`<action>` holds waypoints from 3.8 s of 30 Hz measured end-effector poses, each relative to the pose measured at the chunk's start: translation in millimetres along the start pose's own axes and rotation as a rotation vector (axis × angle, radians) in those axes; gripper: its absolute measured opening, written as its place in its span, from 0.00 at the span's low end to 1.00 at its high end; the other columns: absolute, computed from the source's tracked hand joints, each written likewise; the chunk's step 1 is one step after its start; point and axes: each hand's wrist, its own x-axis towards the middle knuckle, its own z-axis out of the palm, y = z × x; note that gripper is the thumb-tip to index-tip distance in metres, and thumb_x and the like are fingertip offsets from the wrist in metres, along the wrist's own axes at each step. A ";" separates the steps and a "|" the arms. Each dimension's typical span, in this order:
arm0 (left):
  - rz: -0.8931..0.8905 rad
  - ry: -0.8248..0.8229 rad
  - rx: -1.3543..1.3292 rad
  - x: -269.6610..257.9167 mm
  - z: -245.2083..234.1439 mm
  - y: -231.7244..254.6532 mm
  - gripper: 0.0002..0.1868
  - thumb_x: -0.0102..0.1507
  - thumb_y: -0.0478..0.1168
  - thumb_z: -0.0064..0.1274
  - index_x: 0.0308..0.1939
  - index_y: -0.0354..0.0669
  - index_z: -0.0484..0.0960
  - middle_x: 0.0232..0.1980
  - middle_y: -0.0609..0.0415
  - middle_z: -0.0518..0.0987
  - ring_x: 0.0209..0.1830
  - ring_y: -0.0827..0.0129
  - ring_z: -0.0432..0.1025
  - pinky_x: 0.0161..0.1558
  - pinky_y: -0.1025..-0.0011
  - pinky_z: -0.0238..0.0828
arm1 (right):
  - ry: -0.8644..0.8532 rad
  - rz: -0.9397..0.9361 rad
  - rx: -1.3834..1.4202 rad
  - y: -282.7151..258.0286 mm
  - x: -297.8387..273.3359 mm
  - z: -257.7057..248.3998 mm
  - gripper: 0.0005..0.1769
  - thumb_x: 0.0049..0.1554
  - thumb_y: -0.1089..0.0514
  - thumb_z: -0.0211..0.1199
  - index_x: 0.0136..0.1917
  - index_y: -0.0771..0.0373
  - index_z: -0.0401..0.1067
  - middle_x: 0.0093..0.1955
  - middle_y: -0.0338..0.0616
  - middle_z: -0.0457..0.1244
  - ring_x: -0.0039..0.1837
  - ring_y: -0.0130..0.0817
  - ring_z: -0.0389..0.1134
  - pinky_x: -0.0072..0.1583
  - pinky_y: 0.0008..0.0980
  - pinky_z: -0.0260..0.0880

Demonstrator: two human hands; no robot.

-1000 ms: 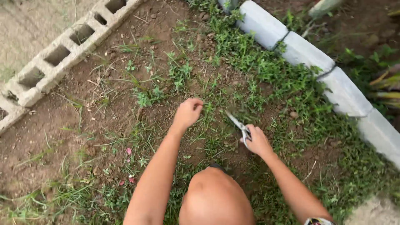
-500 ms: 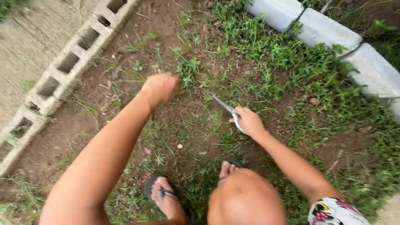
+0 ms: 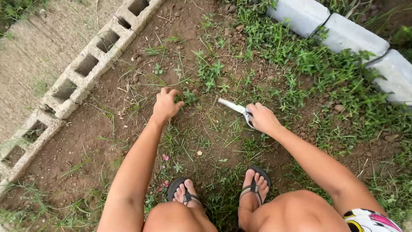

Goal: Trimming grass and weeds using a pair of scissors in a garden area.

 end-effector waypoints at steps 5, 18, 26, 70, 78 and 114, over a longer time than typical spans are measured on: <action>-0.188 -0.257 -0.157 2.1 46.7 -25.6 0.32 0.55 0.40 0.64 0.64 0.49 0.76 0.62 0.39 0.73 0.55 0.46 0.75 0.56 0.56 0.72 | -0.009 -0.036 -0.115 -85.6 8.3 -63.7 0.44 0.46 0.35 0.70 0.66 0.62 0.64 0.54 0.52 0.58 0.55 0.48 0.62 0.52 0.44 0.63; -0.063 -0.053 -0.173 -6.4 20.0 -6.1 0.08 0.60 0.34 0.58 0.42 0.37 0.85 0.36 0.37 0.83 0.39 0.43 0.78 0.45 0.53 0.75 | 0.019 -0.447 -0.210 -131.4 120.8 21.3 0.31 0.52 0.48 0.70 0.61 0.67 0.65 0.52 0.54 0.63 0.50 0.51 0.71 0.49 0.46 0.75; -0.084 0.312 0.237 16.9 -42.7 -31.8 0.16 0.61 0.36 0.55 0.53 0.43 0.81 0.57 0.41 0.79 0.47 0.57 0.77 0.48 0.62 0.78 | 0.027 -0.269 -0.263 -145.9 111.5 -49.9 0.38 0.46 0.41 0.72 0.62 0.62 0.66 0.53 0.56 0.61 0.57 0.52 0.63 0.52 0.50 0.65; -1.077 0.235 -0.318 -108.4 -110.2 -209.8 0.22 0.74 0.50 0.34 0.42 0.42 0.80 0.39 0.39 0.84 0.42 0.48 0.82 0.45 0.55 0.81 | -0.103 -0.634 -0.249 -323.5 177.2 -8.0 0.33 0.50 0.45 0.68 0.64 0.60 0.65 0.56 0.54 0.60 0.58 0.50 0.63 0.54 0.49 0.66; -0.893 0.288 -0.071 -138.4 -125.6 -199.0 0.21 0.72 0.52 0.41 0.41 0.40 0.83 0.42 0.36 0.83 0.45 0.41 0.77 0.49 0.48 0.72 | 0.071 -0.769 -0.508 -408.4 198.4 42.7 0.45 0.42 0.35 0.76 0.63 0.62 0.65 0.55 0.53 0.60 0.59 0.47 0.62 0.54 0.45 0.66; -0.775 0.156 -0.398 -172.8 -145.1 -152.9 0.20 0.71 0.51 0.43 0.46 0.42 0.86 0.32 0.47 0.81 0.31 0.63 0.74 0.40 0.63 0.71 | 0.283 -0.363 -0.197 -346.8 310.9 -48.7 0.48 0.46 0.27 0.74 0.66 0.58 0.65 0.62 0.57 0.59 0.66 0.55 0.58 0.61 0.54 0.58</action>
